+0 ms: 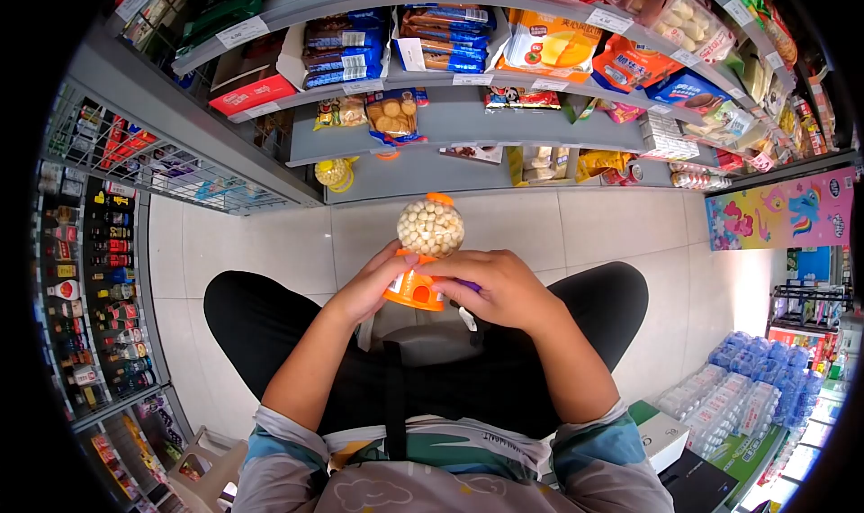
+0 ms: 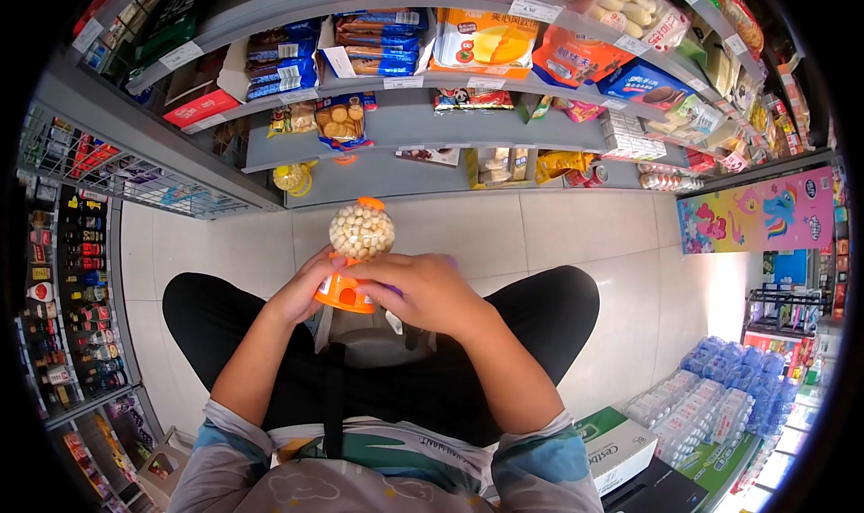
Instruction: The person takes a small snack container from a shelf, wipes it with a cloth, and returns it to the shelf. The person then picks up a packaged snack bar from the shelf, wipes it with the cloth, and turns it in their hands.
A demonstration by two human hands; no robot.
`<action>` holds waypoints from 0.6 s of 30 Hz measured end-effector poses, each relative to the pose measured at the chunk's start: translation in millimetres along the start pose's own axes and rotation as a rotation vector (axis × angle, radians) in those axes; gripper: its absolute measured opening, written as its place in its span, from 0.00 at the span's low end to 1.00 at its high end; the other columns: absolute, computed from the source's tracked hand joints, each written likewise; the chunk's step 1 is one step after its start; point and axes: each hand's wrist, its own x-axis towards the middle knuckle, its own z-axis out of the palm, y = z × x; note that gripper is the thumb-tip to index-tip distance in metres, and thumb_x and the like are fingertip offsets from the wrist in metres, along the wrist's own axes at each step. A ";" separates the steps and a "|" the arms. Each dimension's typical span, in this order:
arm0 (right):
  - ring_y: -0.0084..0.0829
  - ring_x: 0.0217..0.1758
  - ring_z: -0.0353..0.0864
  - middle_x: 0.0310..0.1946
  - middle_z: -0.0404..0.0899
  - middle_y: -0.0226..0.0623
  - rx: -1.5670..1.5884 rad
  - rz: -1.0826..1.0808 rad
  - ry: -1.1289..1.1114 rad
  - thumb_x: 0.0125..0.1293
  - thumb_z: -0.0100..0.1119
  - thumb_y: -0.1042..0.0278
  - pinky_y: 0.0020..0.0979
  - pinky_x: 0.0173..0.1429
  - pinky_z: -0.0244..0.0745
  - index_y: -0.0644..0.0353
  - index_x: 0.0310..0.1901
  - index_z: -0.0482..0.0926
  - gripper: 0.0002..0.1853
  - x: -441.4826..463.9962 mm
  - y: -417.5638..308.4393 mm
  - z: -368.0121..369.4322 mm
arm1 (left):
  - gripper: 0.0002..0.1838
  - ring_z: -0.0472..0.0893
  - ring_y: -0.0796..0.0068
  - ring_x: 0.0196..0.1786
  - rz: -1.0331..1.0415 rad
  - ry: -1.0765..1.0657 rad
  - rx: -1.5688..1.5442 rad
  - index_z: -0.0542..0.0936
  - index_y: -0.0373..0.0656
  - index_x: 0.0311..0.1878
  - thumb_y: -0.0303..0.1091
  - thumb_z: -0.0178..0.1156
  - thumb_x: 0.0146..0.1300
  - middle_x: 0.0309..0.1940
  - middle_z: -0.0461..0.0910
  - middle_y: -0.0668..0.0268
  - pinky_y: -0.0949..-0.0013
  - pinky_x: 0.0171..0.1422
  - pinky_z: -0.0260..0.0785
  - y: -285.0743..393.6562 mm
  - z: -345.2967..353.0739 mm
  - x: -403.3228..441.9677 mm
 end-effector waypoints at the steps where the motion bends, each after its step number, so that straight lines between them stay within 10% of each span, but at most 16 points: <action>1: 0.46 0.42 0.88 0.43 0.89 0.39 0.001 0.001 0.000 0.68 0.69 0.68 0.37 0.46 0.82 0.50 0.56 0.86 0.15 -0.3 0.6 -0.3 | 0.36 0.76 0.68 0.70 -0.001 0.000 0.000 0.61 0.35 0.78 0.45 0.57 0.75 0.69 0.74 0.56 0.64 0.74 0.69 0.6 1.0 0.1; 18: 0.36 0.37 0.88 0.37 0.87 0.34 -0.052 0.080 0.046 0.66 0.72 0.64 0.34 0.42 0.80 0.50 0.57 0.83 0.18 0.0 -2.4 -2.4 | 0.37 0.69 0.68 0.75 0.030 0.049 -0.038 0.58 0.39 0.79 0.47 0.58 0.76 0.72 0.70 0.58 0.63 0.78 0.62 -5.8 -2.1 5.4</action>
